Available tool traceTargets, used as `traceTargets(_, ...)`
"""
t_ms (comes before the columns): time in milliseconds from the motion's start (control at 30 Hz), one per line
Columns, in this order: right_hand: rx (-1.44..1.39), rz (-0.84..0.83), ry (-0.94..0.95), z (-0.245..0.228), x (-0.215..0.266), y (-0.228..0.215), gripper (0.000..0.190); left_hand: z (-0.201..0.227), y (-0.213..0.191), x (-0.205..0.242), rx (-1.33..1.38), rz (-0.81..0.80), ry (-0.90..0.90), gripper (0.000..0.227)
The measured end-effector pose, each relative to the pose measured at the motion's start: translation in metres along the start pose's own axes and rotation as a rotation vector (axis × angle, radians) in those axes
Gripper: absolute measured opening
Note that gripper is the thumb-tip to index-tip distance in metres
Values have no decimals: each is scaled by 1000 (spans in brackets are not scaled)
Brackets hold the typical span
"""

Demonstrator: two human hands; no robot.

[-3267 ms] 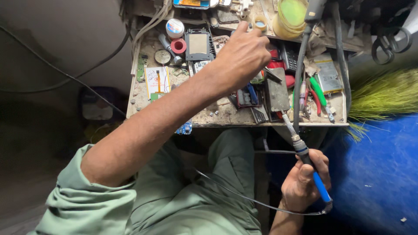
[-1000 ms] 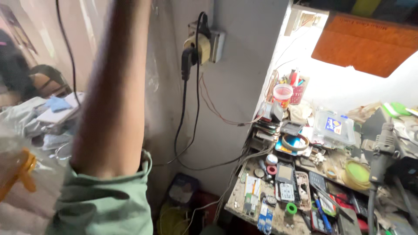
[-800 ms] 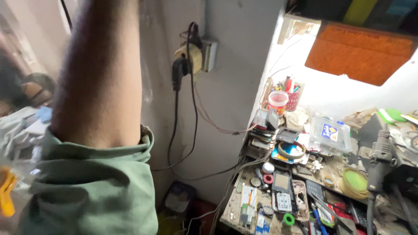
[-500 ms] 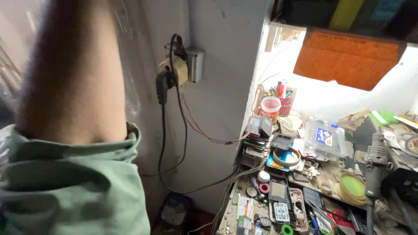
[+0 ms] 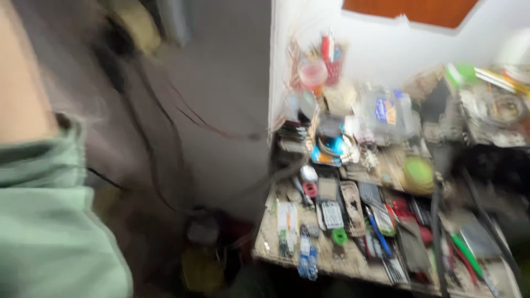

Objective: The person sits on the floor and uses a soldering iron and tweezers to attach small components to a blue circuit board. They repeatedly heat the solder points and place components, occasionally using a hot air gun to assist with the process.

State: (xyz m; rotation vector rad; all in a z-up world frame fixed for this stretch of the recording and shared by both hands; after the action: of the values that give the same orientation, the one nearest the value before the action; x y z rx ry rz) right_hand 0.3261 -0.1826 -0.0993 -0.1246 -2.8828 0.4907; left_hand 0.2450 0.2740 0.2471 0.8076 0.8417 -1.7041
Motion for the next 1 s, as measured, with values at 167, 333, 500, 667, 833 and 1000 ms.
traceTargets(167, 35, 72, -108, 6, 59, -73, 31, 13, 28, 106, 88, -155, -120, 32)
traceTargets(333, 125, 18, -623, -76, 86, -56, 29, 37, 15, 166, 126, -206, -126, 36)
traceTargets(500, 167, -76, -923, -134, 101, -27, 27, 59, -33, 183, 129, -263, 23, 41)
traceTargets(667, 249, -160, -1174, -150, 114, -11, 37, 70, -30, 244, -68, -494, 77, 37)
traceTargets(833, 292, -115, -1058, -132, 122, 0, 28, 76, -25, 277, -41, -459, -17, 29)
traceTargets(1000, 242, -74, -1018, -127, 121, -5, 26, 84, -14, 287, 32, -581, 74, 36)
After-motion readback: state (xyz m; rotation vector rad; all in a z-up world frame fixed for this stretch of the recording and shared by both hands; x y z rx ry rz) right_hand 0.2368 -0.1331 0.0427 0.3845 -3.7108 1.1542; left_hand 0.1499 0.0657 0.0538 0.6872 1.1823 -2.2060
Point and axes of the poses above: each hand's wrist, its own x-axis away from the middle knuckle, its own y-axis out of the palm, z = x × y, the point moved 2 cm from there along -x, towards the middle knuckle, and after that the axes turned 10 degrees about z, right-handed, at the moved point
